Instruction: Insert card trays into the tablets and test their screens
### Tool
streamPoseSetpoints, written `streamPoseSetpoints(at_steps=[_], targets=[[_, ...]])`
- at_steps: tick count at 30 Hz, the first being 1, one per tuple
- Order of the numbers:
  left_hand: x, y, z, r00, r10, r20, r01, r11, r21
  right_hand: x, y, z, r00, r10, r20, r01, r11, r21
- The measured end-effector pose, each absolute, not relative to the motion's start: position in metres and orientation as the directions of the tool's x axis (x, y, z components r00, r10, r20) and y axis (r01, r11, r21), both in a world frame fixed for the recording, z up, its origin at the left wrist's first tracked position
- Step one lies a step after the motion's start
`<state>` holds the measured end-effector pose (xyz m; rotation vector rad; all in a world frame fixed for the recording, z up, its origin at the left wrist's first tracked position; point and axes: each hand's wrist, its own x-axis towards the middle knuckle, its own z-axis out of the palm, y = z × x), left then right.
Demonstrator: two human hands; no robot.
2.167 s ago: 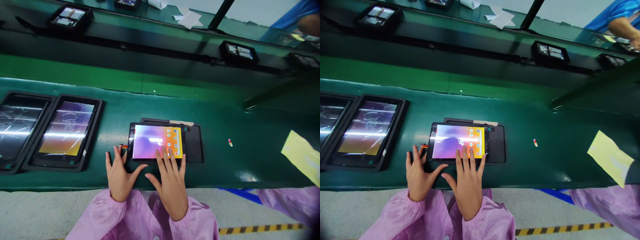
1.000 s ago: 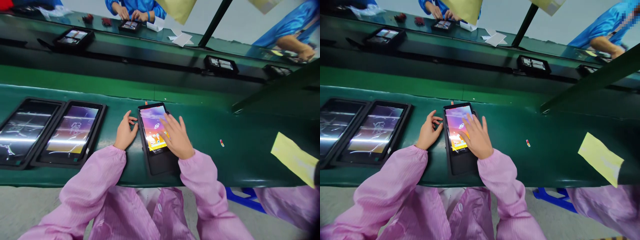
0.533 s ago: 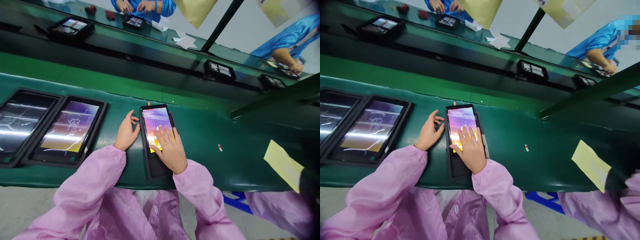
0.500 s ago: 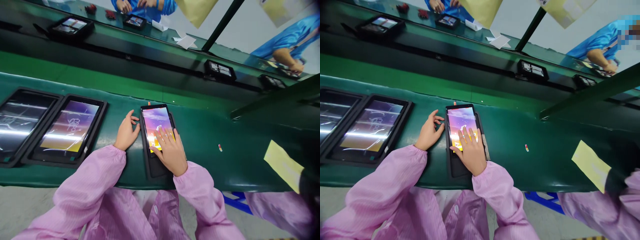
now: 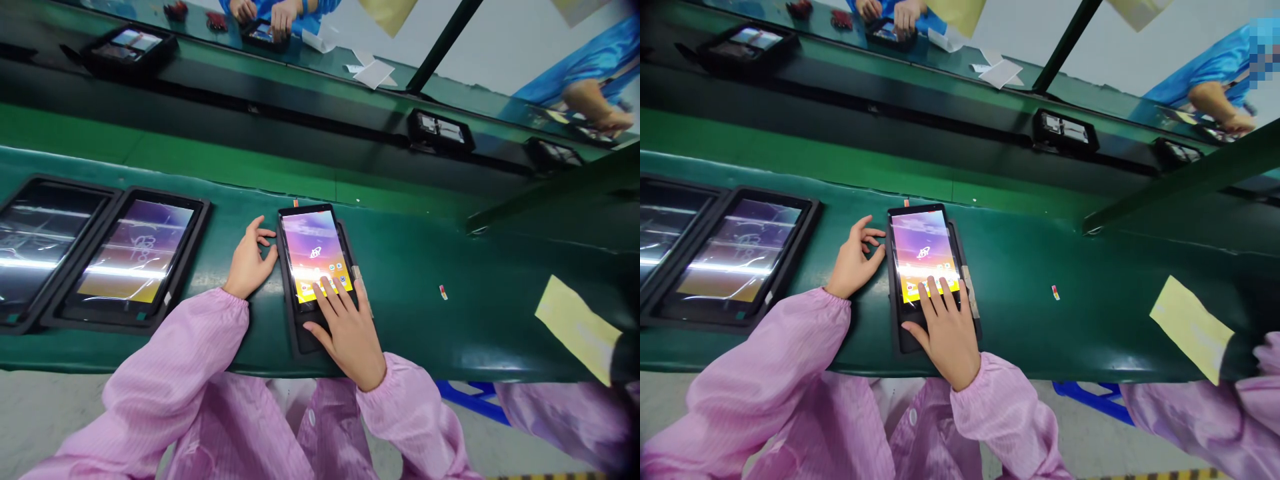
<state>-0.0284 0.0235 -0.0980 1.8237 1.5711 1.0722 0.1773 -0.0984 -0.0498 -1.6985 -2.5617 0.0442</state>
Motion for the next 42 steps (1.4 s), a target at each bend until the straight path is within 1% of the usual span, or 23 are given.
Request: streamPoseSetpoints(at_steps=[5,8,10,12,14,16,18,20,23,25,27,28,29,31,34,36,37,39,42], targets=[[-0.028,0.027,-0.098,0.003,0.966,0.258,0.499,-0.225,0.837,0.177,-0.100,-0.049,-0.385,0.923,0.025,0.920,0.386,-0.070],[-0.028,0.031,-0.101,0.012,0.971,0.241,0.389,-0.226,0.893,0.179,-0.100,-0.048,-0.385,0.923,0.017,0.919,0.385,-0.083],[-0.028,0.035,-0.104,0.030,0.976,0.215,0.301,-0.214,0.930,0.182,-0.103,-0.049,-0.388,0.921,0.040,0.916,0.390,-0.094],[-0.029,0.037,-0.106,0.053,0.981,0.187,0.218,-0.195,0.956,0.187,-0.111,-0.055,-0.363,0.926,0.107,0.923,0.373,-0.092],[-0.030,0.039,-0.106,0.084,0.983,0.165,0.162,-0.177,0.971,0.192,-0.124,-0.066,-0.269,0.945,0.187,0.954,0.288,-0.087],[-0.031,0.040,-0.105,0.113,0.982,0.150,0.154,-0.166,0.974,0.199,-0.138,-0.080,-0.147,0.962,0.230,0.980,0.174,-0.101],[-0.032,0.039,-0.103,0.130,0.982,0.138,0.173,-0.159,0.972,0.209,-0.147,-0.092,-0.052,0.972,0.229,0.990,0.081,-0.118],[-0.034,0.033,-0.102,0.129,0.984,0.120,0.193,-0.144,0.971,0.225,-0.149,-0.098,0.005,0.976,0.219,0.994,0.019,-0.111],[-0.037,0.004,-0.099,0.071,0.994,0.082,0.246,-0.097,0.964,0.262,-0.142,-0.090,0.099,0.966,0.237,0.995,-0.090,-0.050],[-0.035,-0.030,-0.096,0.025,0.999,0.040,0.286,-0.046,0.957,0.289,-0.137,-0.076,0.219,0.929,0.298,0.974,-0.225,-0.017],[-0.029,-0.068,-0.091,0.016,1.000,-0.027,0.301,0.021,0.953,0.306,-0.133,-0.061,0.337,0.869,0.363,0.935,-0.353,-0.023],[-0.025,-0.087,-0.089,0.022,0.998,-0.065,0.300,0.055,0.952,0.309,-0.131,-0.054,0.368,0.847,0.383,0.922,-0.385,-0.035],[-0.022,-0.102,-0.088,0.021,0.995,-0.096,0.300,0.085,0.950,0.307,-0.129,-0.049,0.372,0.841,0.394,0.922,-0.385,-0.046],[-0.016,-0.122,-0.086,-0.022,0.992,-0.126,0.293,0.127,0.948,0.289,-0.121,-0.043,0.296,0.876,0.380,0.953,-0.296,-0.062],[-0.016,-0.124,-0.088,-0.086,0.987,-0.134,0.248,0.151,0.957,0.241,-0.101,-0.044,0.053,0.964,0.261,0.992,-0.021,-0.124],[-0.019,-0.115,-0.091,-0.075,0.985,-0.154,0.200,0.166,0.966,0.205,-0.083,-0.047,-0.111,0.980,0.166,0.973,0.142,-0.183],[-0.020,-0.112,-0.092,-0.069,0.984,-0.161,0.187,0.172,0.967,0.190,-0.075,-0.049,-0.162,0.978,0.128,0.961,0.186,-0.204],[-0.022,-0.107,-0.094,-0.088,0.985,-0.150,0.193,0.164,0.967,0.165,-0.064,-0.050,-0.201,0.976,0.081,0.952,0.214,-0.218],[-0.020,-0.109,-0.095,-0.132,0.987,-0.093,0.234,0.122,0.964,0.146,-0.063,-0.052,-0.174,0.982,0.070,0.962,0.185,-0.201]])
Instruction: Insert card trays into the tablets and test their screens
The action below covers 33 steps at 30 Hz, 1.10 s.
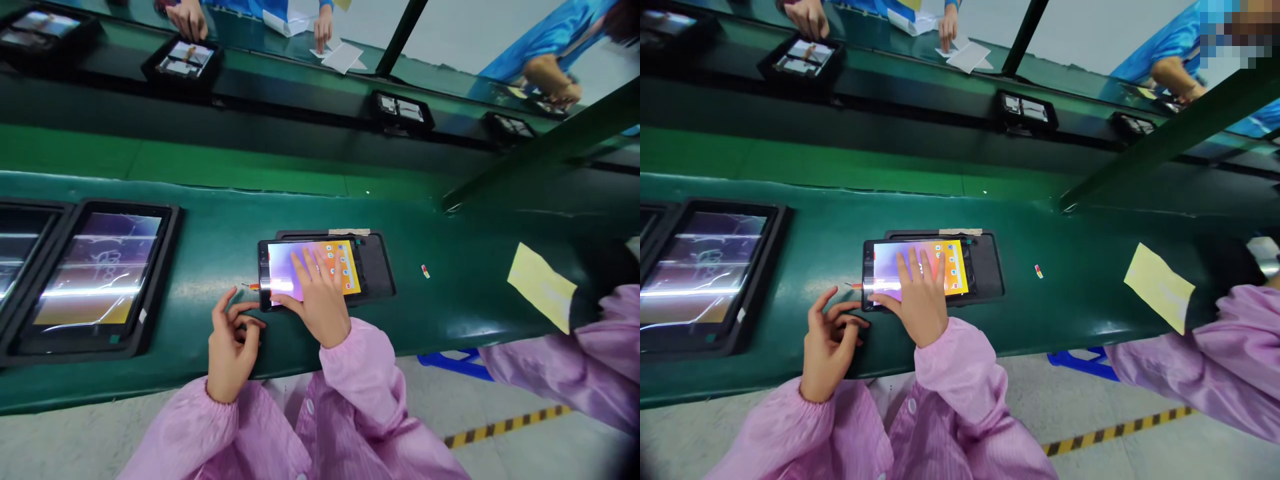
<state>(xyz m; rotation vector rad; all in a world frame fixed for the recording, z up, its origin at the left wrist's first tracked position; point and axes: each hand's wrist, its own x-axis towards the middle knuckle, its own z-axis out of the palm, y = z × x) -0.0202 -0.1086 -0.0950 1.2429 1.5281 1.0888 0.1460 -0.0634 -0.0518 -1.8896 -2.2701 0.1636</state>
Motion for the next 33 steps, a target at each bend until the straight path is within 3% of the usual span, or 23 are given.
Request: streamPoseSetpoints(at_steps=[11,21,26,33], targets=[[-0.020,-0.112,-0.098,-0.114,0.992,-0.048,0.276,0.078,0.958,0.153,-0.121,-0.060,-0.256,0.964,0.070,0.957,0.263,-0.120],[-0.019,-0.114,-0.099,-0.131,0.990,-0.047,0.277,0.083,0.957,0.170,-0.088,-0.051,-0.184,0.960,0.211,0.953,0.227,-0.200],[-0.018,-0.113,-0.098,-0.127,0.991,-0.040,0.259,0.072,0.963,0.174,-0.065,-0.060,-0.099,0.985,0.139,0.974,0.125,-0.187],[-0.019,-0.114,-0.100,-0.132,0.991,-0.032,0.296,0.071,0.953,0.180,-0.110,-0.066,-0.169,0.980,0.102,0.980,0.178,-0.092]])
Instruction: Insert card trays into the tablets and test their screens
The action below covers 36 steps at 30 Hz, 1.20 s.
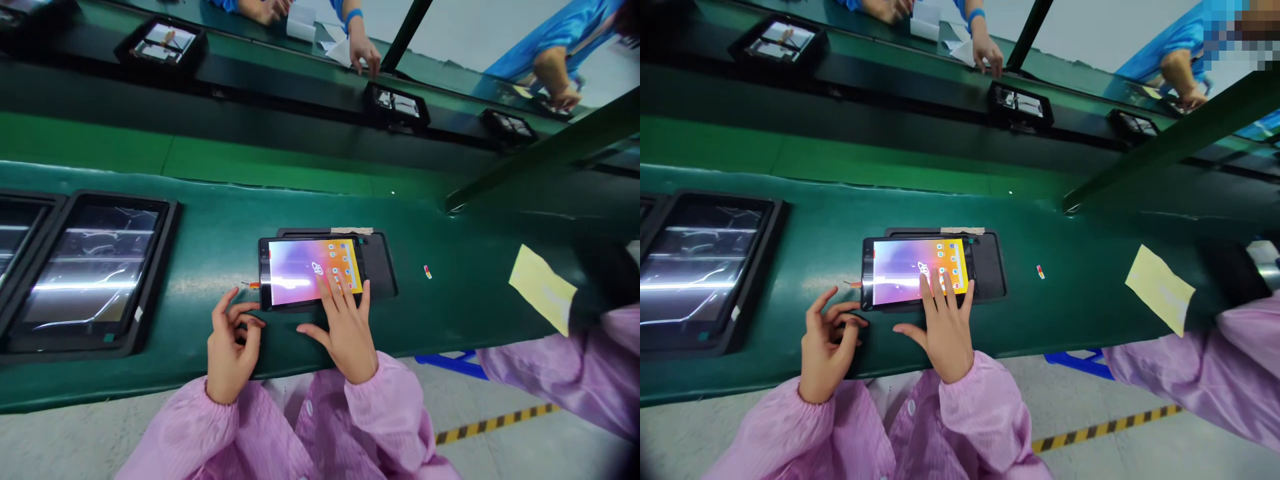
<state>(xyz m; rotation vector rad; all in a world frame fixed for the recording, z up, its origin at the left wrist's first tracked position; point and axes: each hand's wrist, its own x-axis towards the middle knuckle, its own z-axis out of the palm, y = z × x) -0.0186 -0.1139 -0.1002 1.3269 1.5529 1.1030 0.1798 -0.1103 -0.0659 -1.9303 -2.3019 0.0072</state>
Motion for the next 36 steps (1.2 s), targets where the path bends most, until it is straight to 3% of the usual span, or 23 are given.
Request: streamPoseSetpoints(at_steps=[6,11,16,20,24,29,36], targets=[[-0.017,-0.114,-0.100,-0.140,0.989,-0.038,0.318,0.081,0.945,0.187,-0.129,-0.061,-0.229,0.969,0.093,0.967,0.237,-0.095],[-0.018,-0.113,-0.095,-0.157,0.983,-0.090,0.277,0.132,0.952,0.218,-0.117,-0.057,-0.212,0.957,0.196,0.959,0.242,-0.146],[-0.009,-0.126,-0.077,0.003,0.938,-0.346,-0.082,0.345,0.935,0.286,-0.067,-0.075,0.205,0.952,0.226,0.927,-0.115,-0.358],[0.003,-0.131,-0.063,0.123,0.878,-0.462,-0.252,0.478,0.841,0.315,-0.035,-0.086,0.203,0.974,0.102,0.861,-0.128,-0.492],[0.004,-0.119,-0.055,0.152,0.848,-0.508,-0.306,0.529,0.792,0.318,-0.036,-0.079,0.168,0.973,0.156,0.907,-0.091,-0.411],[-0.006,-0.093,-0.047,0.149,0.845,-0.513,-0.198,0.534,0.822,0.321,-0.032,-0.075,0.142,0.979,0.146,0.968,-0.106,-0.226],[-0.017,-0.049,-0.049,0.142,0.853,-0.503,-0.007,0.509,0.861,0.321,0.005,-0.072,-0.006,0.991,0.136,0.962,0.043,-0.269]])
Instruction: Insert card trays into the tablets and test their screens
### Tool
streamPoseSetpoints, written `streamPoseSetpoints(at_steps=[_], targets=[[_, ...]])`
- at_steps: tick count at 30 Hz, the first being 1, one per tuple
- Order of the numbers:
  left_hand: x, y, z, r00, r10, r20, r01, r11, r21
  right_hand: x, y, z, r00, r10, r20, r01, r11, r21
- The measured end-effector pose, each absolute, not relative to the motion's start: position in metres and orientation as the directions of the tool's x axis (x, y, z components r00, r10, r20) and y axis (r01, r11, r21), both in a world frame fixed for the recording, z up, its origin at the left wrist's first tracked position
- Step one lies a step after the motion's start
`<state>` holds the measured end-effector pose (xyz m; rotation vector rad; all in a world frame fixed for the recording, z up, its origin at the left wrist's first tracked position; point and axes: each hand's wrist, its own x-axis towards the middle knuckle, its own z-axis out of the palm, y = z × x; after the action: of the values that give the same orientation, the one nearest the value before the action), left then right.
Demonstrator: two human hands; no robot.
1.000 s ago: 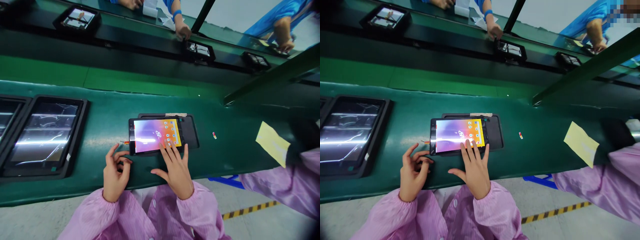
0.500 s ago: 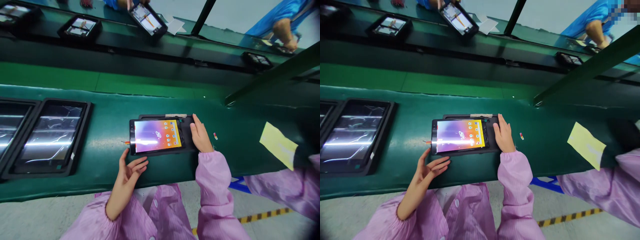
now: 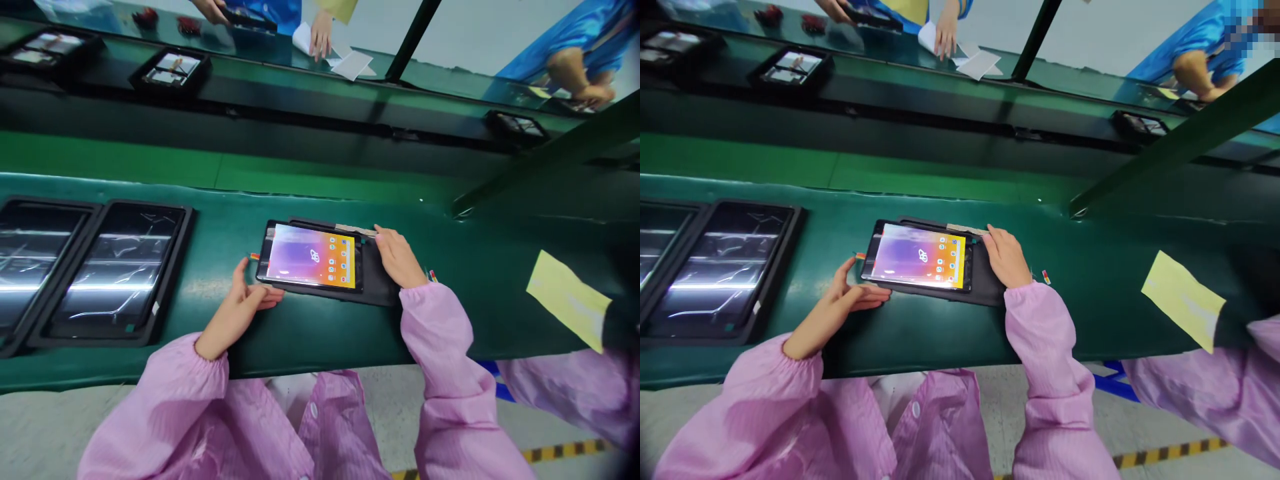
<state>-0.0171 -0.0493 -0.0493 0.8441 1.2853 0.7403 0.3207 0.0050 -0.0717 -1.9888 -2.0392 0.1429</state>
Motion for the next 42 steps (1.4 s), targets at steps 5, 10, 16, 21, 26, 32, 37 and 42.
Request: streamPoseSetpoints(at_steps=[5,10,16,21,26,32,37,42], targets=[[-0.031,0.002,-0.064,-0.062,0.937,-0.344,0.123,0.349,0.929,0.275,-0.063,-0.053,-0.055,0.996,0.070,0.983,0.066,-0.170],[-0.030,0.045,-0.068,0.052,0.961,-0.273,0.144,0.263,0.954,0.242,-0.112,-0.032,-0.306,0.941,-0.143,0.907,0.242,-0.345],[-0.029,-0.015,-0.069,0.375,0.923,-0.080,0.397,-0.082,0.914,0.258,0.016,-0.023,-0.063,0.995,0.081,0.712,0.102,-0.695],[-0.026,-0.065,-0.088,0.468,0.878,0.098,0.555,-0.378,0.740,0.234,0.115,-0.037,-0.223,0.974,-0.040,0.648,0.117,-0.752],[-0.020,-0.065,-0.096,0.408,0.904,0.129,0.553,-0.357,0.753,0.215,0.134,-0.050,-0.357,0.919,-0.167,0.545,0.060,-0.836],[-0.020,-0.066,-0.098,0.364,0.924,0.118,0.555,-0.317,0.769,0.216,0.135,-0.058,-0.370,0.909,-0.192,0.457,-0.002,-0.890],[-0.019,-0.066,-0.100,0.369,0.923,0.111,0.582,-0.323,0.746,0.215,0.137,-0.060,-0.395,0.901,-0.180,0.411,-0.002,-0.911],[-0.019,-0.065,-0.099,0.395,0.911,0.116,0.594,-0.350,0.725,0.219,0.136,-0.059,-0.386,0.895,-0.224,0.411,-0.051,-0.910]])
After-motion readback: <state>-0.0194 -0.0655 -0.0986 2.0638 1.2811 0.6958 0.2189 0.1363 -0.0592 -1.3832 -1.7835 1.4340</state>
